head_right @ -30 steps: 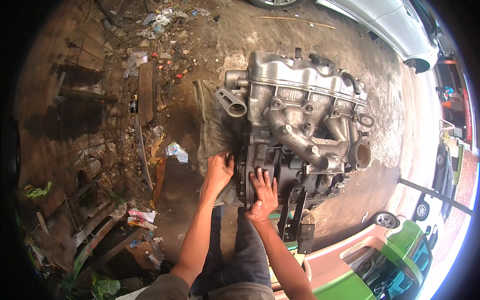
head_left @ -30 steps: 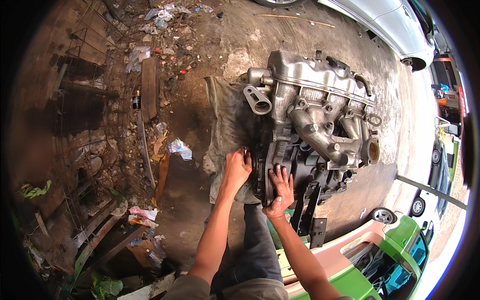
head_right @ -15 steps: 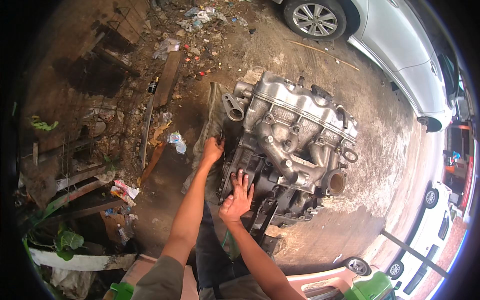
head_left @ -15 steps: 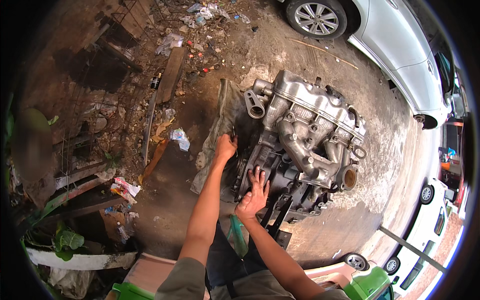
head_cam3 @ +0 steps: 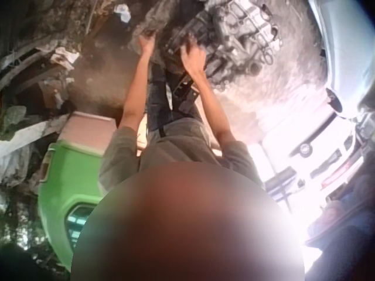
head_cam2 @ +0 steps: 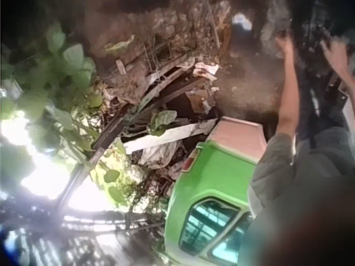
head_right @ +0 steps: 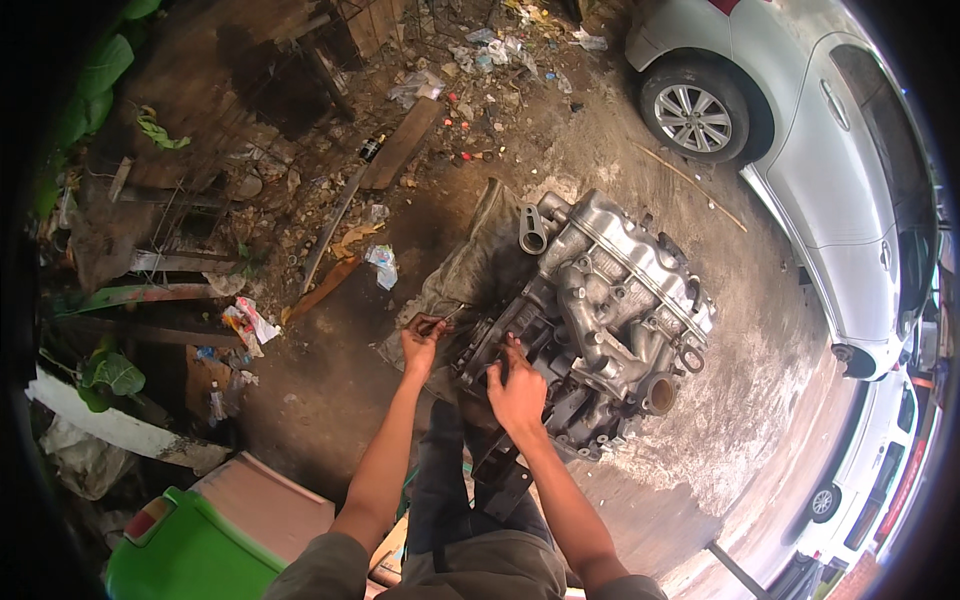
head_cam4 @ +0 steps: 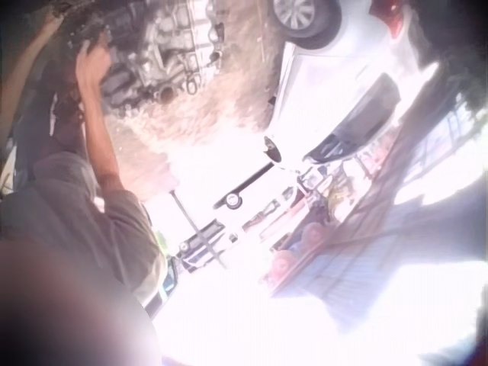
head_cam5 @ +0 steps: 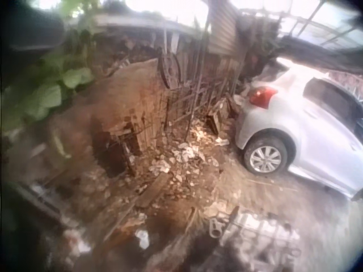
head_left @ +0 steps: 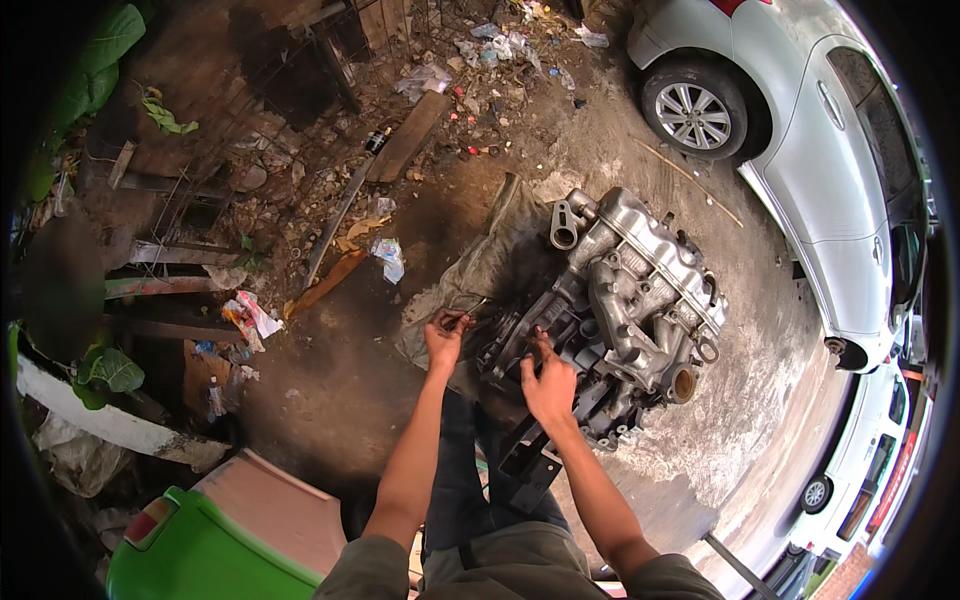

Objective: The person uses a wrench to loosen and remove bolts from a car engine block resting on a tarp. They place the removed bolts on a nearby cardboard box and continue working on the engine.

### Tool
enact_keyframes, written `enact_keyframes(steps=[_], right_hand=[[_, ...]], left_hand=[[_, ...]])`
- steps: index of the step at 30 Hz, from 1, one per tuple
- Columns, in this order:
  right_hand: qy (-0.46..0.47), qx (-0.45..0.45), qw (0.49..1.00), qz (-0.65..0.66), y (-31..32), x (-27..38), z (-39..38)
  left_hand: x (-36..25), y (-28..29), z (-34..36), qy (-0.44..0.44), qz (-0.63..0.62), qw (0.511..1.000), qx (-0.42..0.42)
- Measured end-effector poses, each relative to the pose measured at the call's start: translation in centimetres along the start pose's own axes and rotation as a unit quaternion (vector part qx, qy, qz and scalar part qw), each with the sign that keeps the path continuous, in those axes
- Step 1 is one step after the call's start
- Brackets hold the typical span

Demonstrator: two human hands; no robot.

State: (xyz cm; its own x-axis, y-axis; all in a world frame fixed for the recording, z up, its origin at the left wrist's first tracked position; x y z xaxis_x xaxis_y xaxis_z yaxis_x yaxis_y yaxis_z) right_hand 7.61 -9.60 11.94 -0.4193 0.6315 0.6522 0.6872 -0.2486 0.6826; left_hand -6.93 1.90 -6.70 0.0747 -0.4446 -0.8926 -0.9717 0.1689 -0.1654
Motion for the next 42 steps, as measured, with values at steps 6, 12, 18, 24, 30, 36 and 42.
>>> enact_keyframes(steps=[6,12,18,24,30,36,42], right_hand=[[0.295,-0.024,0.942,-0.159,1.9,0.0,6.2],[0.381,-0.037,0.891,-0.245,0.1,-0.9,7.8],[0.413,-0.043,0.871,-0.264,-0.5,-1.6,8.4],[0.397,-0.033,0.874,-0.279,-0.9,-1.6,8.6],[0.394,-0.036,0.876,-0.276,-0.9,-1.6,8.7],[0.398,-0.033,0.875,-0.274,-0.9,-1.7,8.8],[0.396,-0.024,0.87,-0.294,-0.9,-1.8,8.8]], left_hand=[[2.1,-1.7,-0.9,-0.051,0.18,0.98,0.064],[1.7,-1.5,0.5,-0.056,0.408,0.892,0.187],[2.5,-0.3,0.8,-0.062,0.419,0.878,0.224],[2.7,-0.7,0.8,-0.049,0.345,0.901,0.26],[2.3,-1.0,1.0,-0.008,0.3,0.916,0.264],[3.5,0.0,2.5,0.067,0.31,0.901,0.297],[3.6,0.1,2.6,0.063,0.335,0.883,0.322]])
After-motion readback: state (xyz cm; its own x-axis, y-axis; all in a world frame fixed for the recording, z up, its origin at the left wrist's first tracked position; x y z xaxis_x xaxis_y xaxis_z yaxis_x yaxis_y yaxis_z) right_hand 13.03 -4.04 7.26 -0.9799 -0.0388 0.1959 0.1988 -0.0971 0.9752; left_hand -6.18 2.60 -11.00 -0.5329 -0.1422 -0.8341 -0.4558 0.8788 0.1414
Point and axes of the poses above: each hand's wrist, its own z-axis towards the middle knuckle, its own y-axis out of the back of the hand, x = y × z, the point moved 2 cm from there along z, towards the middle knuckle, and after that the axes turned 4 degrees about -y, right-handed, at the moved point
